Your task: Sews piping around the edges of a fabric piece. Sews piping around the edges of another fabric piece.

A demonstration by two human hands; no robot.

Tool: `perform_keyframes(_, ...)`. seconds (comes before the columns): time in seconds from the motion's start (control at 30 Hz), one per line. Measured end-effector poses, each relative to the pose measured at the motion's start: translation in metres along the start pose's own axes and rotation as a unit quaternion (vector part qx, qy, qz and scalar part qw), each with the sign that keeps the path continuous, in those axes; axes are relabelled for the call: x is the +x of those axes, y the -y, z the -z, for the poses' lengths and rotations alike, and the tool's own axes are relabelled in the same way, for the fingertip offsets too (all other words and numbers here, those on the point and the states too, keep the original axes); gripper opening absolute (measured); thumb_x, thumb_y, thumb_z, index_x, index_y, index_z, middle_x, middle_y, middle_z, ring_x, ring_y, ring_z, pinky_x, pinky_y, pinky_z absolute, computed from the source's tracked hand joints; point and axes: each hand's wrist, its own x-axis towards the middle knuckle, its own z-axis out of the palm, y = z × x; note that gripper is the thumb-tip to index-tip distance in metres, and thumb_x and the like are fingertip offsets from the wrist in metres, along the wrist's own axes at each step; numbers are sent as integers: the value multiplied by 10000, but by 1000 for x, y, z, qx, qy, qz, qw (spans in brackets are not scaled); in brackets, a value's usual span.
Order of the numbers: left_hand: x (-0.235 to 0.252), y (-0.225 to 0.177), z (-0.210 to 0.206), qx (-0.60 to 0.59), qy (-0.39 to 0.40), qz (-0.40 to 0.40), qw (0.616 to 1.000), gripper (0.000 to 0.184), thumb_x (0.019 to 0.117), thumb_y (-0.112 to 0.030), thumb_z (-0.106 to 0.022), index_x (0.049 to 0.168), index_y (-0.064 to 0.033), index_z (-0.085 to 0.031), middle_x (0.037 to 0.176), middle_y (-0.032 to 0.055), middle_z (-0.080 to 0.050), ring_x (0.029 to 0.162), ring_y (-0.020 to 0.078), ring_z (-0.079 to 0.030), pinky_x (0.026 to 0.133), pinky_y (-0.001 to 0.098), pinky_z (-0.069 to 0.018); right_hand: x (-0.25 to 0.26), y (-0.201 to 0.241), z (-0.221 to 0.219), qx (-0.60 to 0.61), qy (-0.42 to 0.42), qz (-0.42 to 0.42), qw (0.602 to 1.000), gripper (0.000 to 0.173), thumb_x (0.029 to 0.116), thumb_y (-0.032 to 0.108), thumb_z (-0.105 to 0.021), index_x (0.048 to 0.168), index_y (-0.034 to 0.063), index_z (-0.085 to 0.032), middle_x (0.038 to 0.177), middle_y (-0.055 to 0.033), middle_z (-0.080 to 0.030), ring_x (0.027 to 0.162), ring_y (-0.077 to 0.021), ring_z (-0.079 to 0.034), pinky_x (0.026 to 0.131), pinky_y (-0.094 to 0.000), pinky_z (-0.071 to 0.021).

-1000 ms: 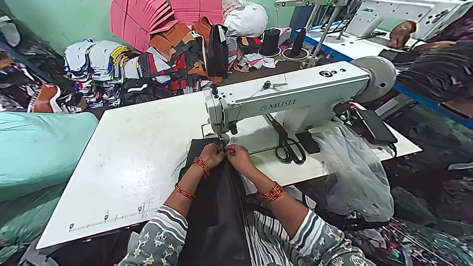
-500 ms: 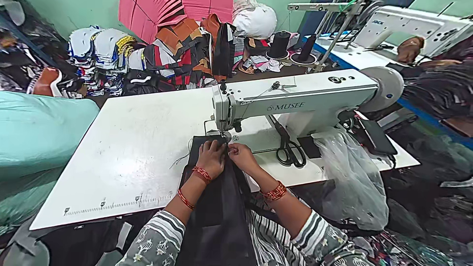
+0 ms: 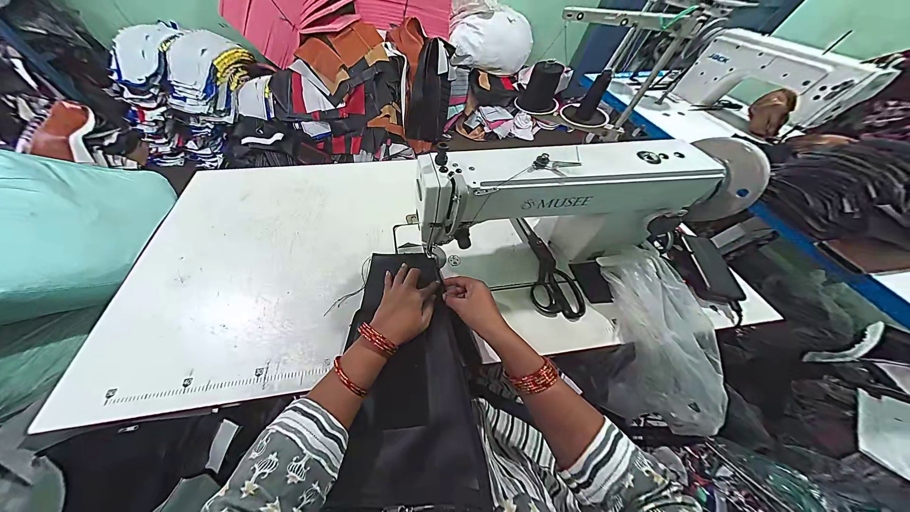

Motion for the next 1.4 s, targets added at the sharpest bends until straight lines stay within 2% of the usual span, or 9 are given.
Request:
perform_keyframes(0.17,0,-4,4,16,42,4,999,482,1074,-343,-367,1465,-168,-588,1549,251,-445,1514,487,-271,1174,747,-141,-2,3,1,-37,21,5,999,323,951,3,-577,1258,-61,-658,1055,-161,-711,875,-130,-654,817,-284,-523)
perform_keyframes(0.3,-2,-4,3,17,38,-24,999,491,1070,-313,-357,1440,-105,-603,1515,289,-473,1492,503,-314,1167,745,-176,-5,10,4,-87,48,1,995,345,966,-2,-543,1290,-57,-648,1115,-183,-702,937,-166,-656,872,-309,-514)
perform_keyframes(0.43,-5,-3,3,1,44,-34,998,496,1066,-294,-352,1423,-73,-616,1516,306,-470,1498,499,-311,1185,721,-172,-11,27,7,-204,101,0,974,370,1023,26,-484,1362,-27,-624,1218,-246,-623,1114,-292,-611,1000,-383,-466)
perform_keyframes(0.57,-9,0,1,-69,-5,-34,997,418,986,-186,-452,1238,18,-715,1451,273,-562,1472,458,-393,1211,678,-190,-12,37,4,-315,141,0,938,393,1051,29,-421,1402,-17,-592,1296,-281,-550,1173,-350,-588,1024,-411,-468)
perform_keyframes(0.67,-8,-2,2,-77,-13,-12,997,380,949,-142,-488,1198,45,-706,1432,244,-588,1461,422,-427,1220,634,-225,-12,39,0,-353,157,1,922,398,1046,14,-423,1416,-37,-560,1343,-287,-513,1188,-366,-590,1025,-422,-482)
perform_keyframes(0.8,-8,-1,-6,-52,-42,-25,997,416,921,-148,-522,1270,15,-679,1414,252,-597,1424,443,-467,1184,676,-262,-14,30,3,-302,118,28,945,388,1030,18,-446,1379,-33,-607,1241,-270,-575,1115,-339,-605,991,-399,-483)
perform_keyframes(0.9,-9,1,-7,-42,-37,-34,998,455,944,-169,-489,1331,-11,-670,1443,269,-568,1440,461,-438,1182,695,-241,-14,13,6,-187,55,45,980,384,987,27,-534,1354,-18,-639,1115,-204,-660,963,-230,-642,892,-318,-508)
perform_keyframes(1.07,-9,2,-8,-23,-21,-51,998,476,969,-201,-430,1354,-56,-669,1461,313,-527,1447,503,-403,1159,731,-231,-13,2,6,-101,34,33,994,385,959,13,-580,1337,-41,-631,1081,-169,-709,889,-161,-663,831,-285,-528)
perform_keyframes(1.4,-9,-1,-7,16,0,-59,998,497,1021,-261,-376,1406,-76,-630,1483,336,-487,1454,528,-373,1148,745,-233,-18,-1,4,-81,15,30,996,343,972,25,-572,1296,-38,-664,1086,-181,-693,874,-155,-649,817,-278,-522)
